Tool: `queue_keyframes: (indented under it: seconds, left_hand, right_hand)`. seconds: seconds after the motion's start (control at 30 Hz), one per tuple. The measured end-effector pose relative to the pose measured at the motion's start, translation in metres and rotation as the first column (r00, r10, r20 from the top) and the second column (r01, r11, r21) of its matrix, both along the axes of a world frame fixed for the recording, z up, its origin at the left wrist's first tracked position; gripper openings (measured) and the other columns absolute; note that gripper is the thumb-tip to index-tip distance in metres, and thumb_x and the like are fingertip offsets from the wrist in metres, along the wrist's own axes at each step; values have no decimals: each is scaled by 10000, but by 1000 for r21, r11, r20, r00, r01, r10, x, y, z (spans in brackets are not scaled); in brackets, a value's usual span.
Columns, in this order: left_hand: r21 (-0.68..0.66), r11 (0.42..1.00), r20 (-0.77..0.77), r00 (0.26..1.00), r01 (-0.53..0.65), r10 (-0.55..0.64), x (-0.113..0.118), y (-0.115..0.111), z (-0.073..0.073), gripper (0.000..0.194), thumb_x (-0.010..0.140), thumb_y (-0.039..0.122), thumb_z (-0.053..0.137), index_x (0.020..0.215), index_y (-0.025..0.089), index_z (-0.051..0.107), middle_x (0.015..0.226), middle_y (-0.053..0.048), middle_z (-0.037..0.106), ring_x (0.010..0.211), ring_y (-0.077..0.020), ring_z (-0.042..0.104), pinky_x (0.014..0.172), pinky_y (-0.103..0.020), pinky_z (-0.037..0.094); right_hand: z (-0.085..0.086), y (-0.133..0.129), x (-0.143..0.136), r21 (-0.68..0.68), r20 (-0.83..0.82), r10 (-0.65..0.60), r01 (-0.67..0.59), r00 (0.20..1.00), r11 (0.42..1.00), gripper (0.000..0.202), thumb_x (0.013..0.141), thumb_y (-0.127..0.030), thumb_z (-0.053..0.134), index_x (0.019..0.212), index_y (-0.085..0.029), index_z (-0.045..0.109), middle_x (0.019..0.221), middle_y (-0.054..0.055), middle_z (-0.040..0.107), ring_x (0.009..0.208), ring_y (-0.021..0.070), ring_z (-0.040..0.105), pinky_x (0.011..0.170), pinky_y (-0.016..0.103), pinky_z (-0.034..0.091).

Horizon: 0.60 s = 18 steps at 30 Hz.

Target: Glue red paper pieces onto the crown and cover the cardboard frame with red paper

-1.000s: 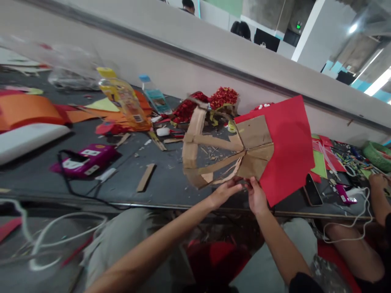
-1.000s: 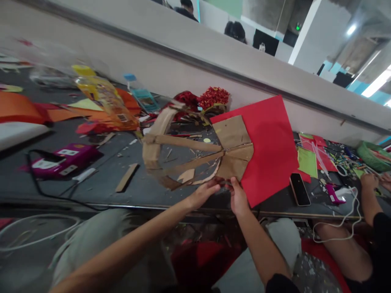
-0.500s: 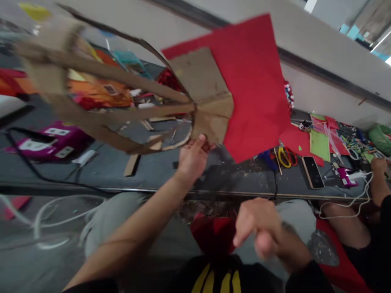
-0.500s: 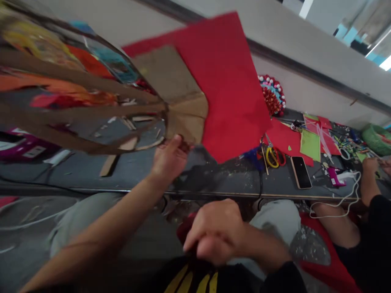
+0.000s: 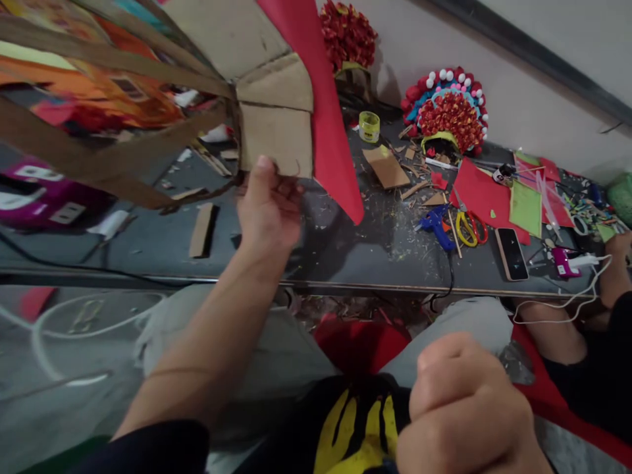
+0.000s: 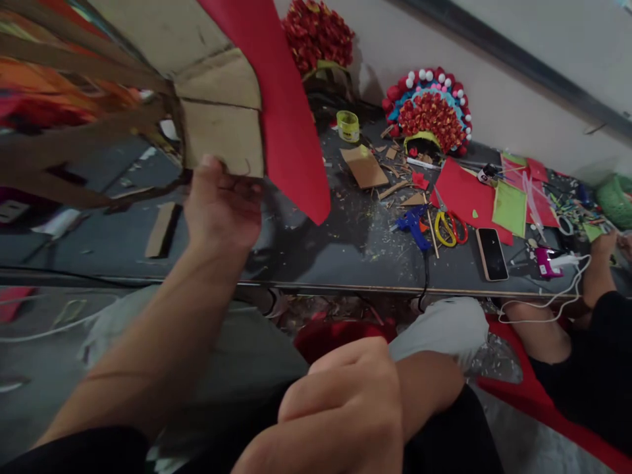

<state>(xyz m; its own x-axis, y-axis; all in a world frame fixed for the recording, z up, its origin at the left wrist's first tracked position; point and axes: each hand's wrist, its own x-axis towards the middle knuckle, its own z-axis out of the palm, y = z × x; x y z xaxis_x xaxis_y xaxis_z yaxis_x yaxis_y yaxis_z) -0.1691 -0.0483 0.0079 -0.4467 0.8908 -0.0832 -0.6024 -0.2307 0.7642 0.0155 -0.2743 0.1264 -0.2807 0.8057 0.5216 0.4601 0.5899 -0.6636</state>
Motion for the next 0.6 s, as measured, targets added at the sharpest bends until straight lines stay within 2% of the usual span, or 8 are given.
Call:
queue_keyframes:
  seconds: [0.1,0.27,0.47,0.6]
  left_hand:
    - [16,1000,-35,999,6,-5,5,-2,3,124,839,253,608,857,201,497,681,88,614,691,-78,556,640,-233,407]
    - [38,999,23,999,-30,29,12,-2,8,52,813,151,523,802,193,494,615,84,617,616,-79,587,606,-245,437]
    - [60,995,-5,997,-74,75,18,0,0,264,757,237,611,622,197,388,505,70,553,470,-85,553,521,-234,438]
    - [68,994,10,997,-83,82,20,1,-6,281,749,198,606,598,201,369,508,61,558,494,-101,578,552,-247,472]
  right_hand:
    - [3,1,5,6,11,9,-9,1000,1000,474,800,-254,610,344,-256,480,320,-49,378,299,104,344,308,306,289]
    - [10,6,9,16,-12,75,-75,997,997,420,771,-157,587,378,-241,466,363,-68,433,296,85,352,347,307,352]
    - [19,4,8,-29,16,74,-73,997,997,322,787,-68,485,504,-220,477,441,-74,492,330,68,405,415,286,411]
    - [21,1,12,-21,46,29,-28,998,999,322,795,4,450,550,-201,492,482,-66,505,376,53,451,454,249,431]
